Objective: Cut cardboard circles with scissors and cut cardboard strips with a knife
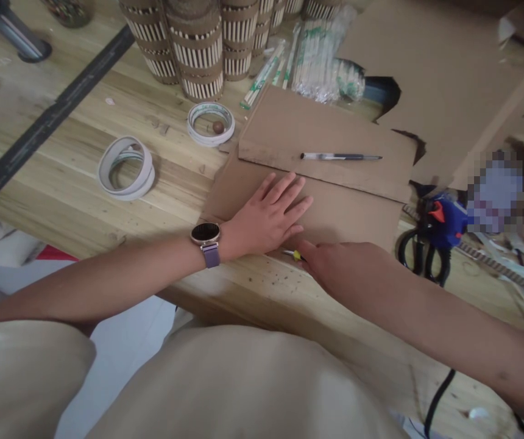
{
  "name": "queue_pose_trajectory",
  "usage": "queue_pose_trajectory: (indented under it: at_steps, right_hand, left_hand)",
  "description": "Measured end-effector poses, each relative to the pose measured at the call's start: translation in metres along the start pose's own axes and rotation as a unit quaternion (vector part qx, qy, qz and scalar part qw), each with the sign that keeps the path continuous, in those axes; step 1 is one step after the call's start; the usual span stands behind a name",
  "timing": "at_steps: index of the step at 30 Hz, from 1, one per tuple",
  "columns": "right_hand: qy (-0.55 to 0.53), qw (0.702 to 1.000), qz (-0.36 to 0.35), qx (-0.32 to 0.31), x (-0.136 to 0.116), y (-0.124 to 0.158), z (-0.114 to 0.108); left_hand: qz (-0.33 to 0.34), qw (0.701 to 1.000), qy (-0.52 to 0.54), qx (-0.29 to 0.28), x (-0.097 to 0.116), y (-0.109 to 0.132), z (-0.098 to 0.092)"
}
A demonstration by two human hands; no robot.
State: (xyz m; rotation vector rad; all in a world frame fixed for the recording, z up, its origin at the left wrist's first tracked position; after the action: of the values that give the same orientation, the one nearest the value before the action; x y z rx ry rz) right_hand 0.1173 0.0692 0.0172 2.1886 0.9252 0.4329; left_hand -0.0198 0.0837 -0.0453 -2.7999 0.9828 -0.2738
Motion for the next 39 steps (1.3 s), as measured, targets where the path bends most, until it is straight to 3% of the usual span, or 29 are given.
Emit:
queue_pose_trajectory:
  at_steps: [8, 17, 39]
  right_hand:
    - [0.076, 0.997, -0.013, -0.023, -0.01, 0.0, -0.018]
    - [0.06, 0.996, 0.008, -0.061, -0.008, 0.001, -0.015]
    - [0.064, 0.997, 0.012, -0.029, 0.002, 0.003, 0.001]
  left_hand:
    - [-0.003, 1.0, 0.01, -0.006, 0.0, 0.0, 0.0]
    - [-0.007, 1.0, 0.009, -0.022, -0.001, 0.001, -0.001]
    - [-0.004, 0.999, 0.032, -0.028, -0.003, 0.001, -0.001]
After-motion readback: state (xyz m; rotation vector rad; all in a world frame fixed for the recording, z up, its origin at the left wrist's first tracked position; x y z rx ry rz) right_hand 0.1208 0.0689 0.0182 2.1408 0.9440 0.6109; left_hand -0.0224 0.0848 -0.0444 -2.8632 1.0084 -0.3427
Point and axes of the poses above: each hand's wrist, its own y-axis away from the middle knuckle, its own z-axis out of the palm, x = y × z, the point moved 3 cm from there along -y, towards the middle knuckle, and after that the axes turned 4 degrees about -x, right-handed, at the moved point
